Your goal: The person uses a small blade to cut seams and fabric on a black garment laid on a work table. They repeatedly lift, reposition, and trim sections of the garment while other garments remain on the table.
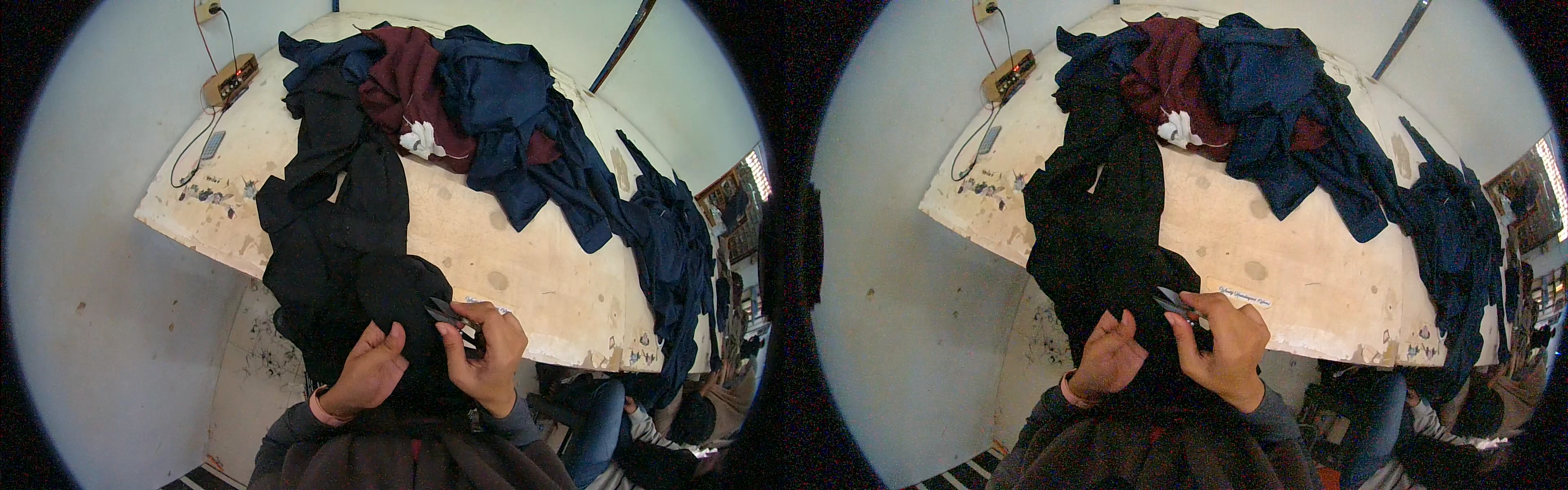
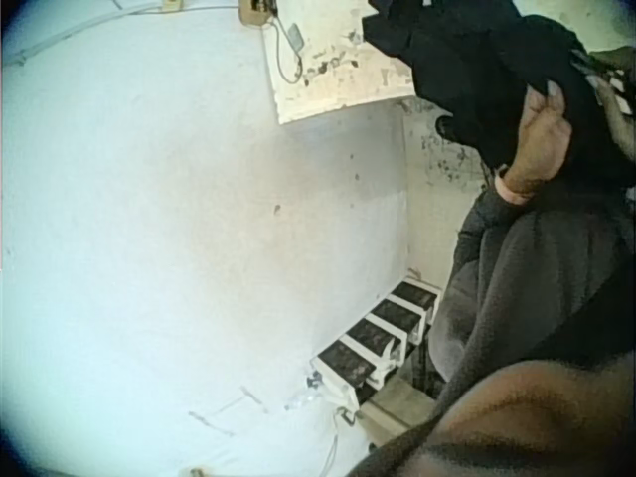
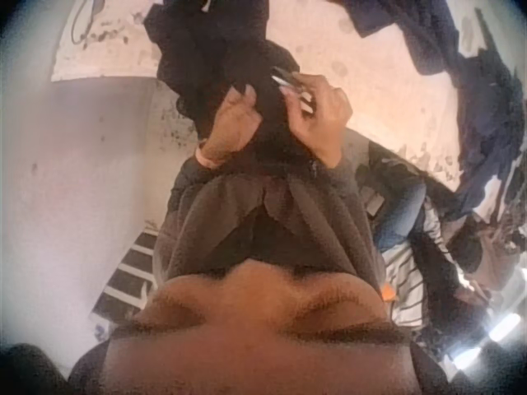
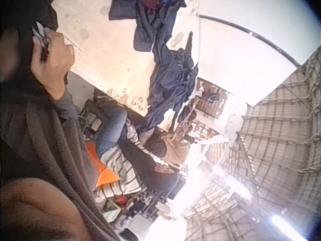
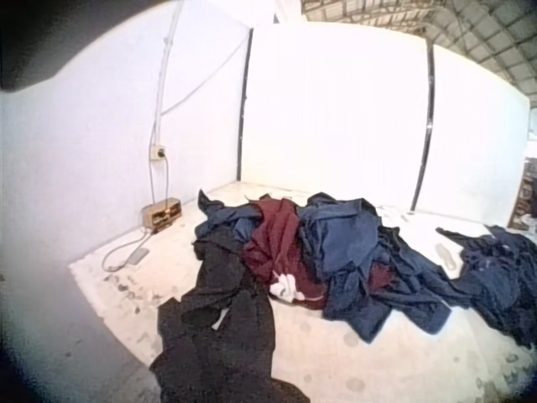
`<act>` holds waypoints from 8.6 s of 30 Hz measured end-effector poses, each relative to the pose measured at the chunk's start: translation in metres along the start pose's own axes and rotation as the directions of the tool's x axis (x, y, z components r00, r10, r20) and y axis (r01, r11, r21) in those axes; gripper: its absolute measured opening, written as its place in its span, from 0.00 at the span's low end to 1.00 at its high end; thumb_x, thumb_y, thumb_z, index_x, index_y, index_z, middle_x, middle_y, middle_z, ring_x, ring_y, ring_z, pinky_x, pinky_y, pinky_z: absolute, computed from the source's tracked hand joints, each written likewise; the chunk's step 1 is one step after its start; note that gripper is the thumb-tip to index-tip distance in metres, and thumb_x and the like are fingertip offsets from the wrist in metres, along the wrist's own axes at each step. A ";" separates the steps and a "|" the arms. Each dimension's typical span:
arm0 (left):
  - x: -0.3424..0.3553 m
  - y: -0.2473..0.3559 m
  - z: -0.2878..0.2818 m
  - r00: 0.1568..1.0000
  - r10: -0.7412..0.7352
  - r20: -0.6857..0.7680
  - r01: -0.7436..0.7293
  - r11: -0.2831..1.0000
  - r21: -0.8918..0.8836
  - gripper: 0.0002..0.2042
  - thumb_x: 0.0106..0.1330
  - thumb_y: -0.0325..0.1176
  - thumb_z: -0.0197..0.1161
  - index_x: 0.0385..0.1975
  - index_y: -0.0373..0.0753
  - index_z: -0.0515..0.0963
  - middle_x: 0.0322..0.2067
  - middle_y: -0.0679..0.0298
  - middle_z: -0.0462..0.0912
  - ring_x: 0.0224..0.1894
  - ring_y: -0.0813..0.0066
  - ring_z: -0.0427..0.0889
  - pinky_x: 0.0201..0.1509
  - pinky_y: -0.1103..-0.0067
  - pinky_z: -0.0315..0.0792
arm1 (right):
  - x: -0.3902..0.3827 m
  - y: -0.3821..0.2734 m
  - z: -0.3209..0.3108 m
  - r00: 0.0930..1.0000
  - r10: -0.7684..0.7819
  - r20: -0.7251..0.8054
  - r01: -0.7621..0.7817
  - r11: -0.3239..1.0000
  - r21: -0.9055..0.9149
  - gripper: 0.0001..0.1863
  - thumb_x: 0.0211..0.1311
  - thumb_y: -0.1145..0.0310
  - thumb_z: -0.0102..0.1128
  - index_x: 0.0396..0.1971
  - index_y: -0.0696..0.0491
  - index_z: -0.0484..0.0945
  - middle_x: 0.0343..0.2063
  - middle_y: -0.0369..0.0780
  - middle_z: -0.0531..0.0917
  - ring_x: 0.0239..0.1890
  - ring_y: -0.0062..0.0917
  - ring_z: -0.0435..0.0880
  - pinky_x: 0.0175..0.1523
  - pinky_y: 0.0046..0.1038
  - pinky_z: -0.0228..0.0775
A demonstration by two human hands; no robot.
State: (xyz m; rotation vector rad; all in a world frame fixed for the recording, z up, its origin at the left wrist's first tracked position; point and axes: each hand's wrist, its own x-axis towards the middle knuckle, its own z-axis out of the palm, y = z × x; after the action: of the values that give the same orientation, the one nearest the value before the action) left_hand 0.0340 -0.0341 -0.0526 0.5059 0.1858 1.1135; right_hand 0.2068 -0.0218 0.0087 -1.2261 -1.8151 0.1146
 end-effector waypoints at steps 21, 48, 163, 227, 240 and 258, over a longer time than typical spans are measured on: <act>0.001 -0.008 0.016 0.982 0.108 -0.158 -0.053 0.946 0.320 0.18 0.79 0.35 0.48 0.65 0.39 0.64 0.57 0.67 0.75 0.54 0.79 0.75 0.57 0.79 0.70 | 0.005 -0.008 -0.001 1.000 0.007 0.013 -0.007 0.998 -0.055 0.08 0.52 0.71 0.73 0.32 0.54 0.83 0.27 0.38 0.86 0.19 0.29 0.79 0.26 0.28 0.61; 0.015 0.031 0.010 0.953 0.131 -0.272 -0.100 0.987 0.126 0.32 0.65 0.11 0.47 0.70 0.34 0.53 0.66 0.48 0.66 0.67 0.58 0.70 0.71 0.62 0.69 | -0.023 0.017 0.002 0.888 0.423 0.182 -0.455 0.750 0.479 0.16 0.53 0.76 0.73 0.41 0.57 0.79 0.28 0.33 0.77 0.29 0.13 0.73 0.35 0.18 0.65; -0.001 0.071 0.037 0.837 0.451 0.308 -0.144 -0.361 0.921 0.26 0.51 0.47 0.77 0.47 0.39 0.82 0.42 0.60 0.85 0.49 0.62 0.81 0.54 0.68 0.69 | 0.005 0.027 0.006 0.939 -0.170 0.297 0.023 0.897 0.441 0.19 0.41 0.75 0.63 0.38 0.50 0.85 0.20 0.34 0.76 0.22 0.26 0.75 0.29 0.27 0.58; 0.022 0.071 -0.032 0.865 0.295 -0.406 -0.151 0.924 0.350 0.24 0.70 0.22 0.58 0.65 0.33 0.64 0.55 0.55 0.80 0.57 0.69 0.80 0.63 0.75 0.73 | -0.001 0.042 0.031 0.592 0.458 0.663 -0.642 -0.229 0.731 0.07 0.68 0.70 0.62 0.39 0.56 0.75 0.30 0.31 0.77 0.31 0.14 0.76 0.38 0.18 0.70; 0.019 0.042 -0.023 0.917 0.126 -0.378 -0.111 0.992 0.062 0.15 0.76 0.29 0.52 0.60 0.40 0.71 0.55 0.60 0.80 0.57 0.64 0.80 0.64 0.65 0.75 | -0.013 0.050 0.015 0.780 0.578 0.239 -0.621 0.671 0.404 0.11 0.61 0.67 0.71 0.30 0.56 0.79 0.18 0.27 0.74 0.19 0.09 0.60 0.24 0.18 0.51; 0.009 0.039 -0.022 0.624 0.781 0.021 0.012 -0.036 0.999 0.32 0.61 0.30 0.69 0.62 0.35 0.59 0.61 0.49 0.68 0.62 0.55 0.70 0.69 0.62 0.58 | -0.032 0.043 0.020 0.625 0.472 0.622 -0.676 -0.072 0.734 0.14 0.68 0.73 0.62 0.52 0.58 0.78 0.25 0.27 0.76 0.18 0.07 0.60 0.22 0.15 0.49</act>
State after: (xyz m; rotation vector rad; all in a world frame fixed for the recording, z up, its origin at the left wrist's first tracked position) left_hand -0.0020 -0.0058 -0.0526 1.5529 1.6198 1.6872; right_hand 0.2248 -0.0169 -0.0456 -0.8915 -0.7130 1.6931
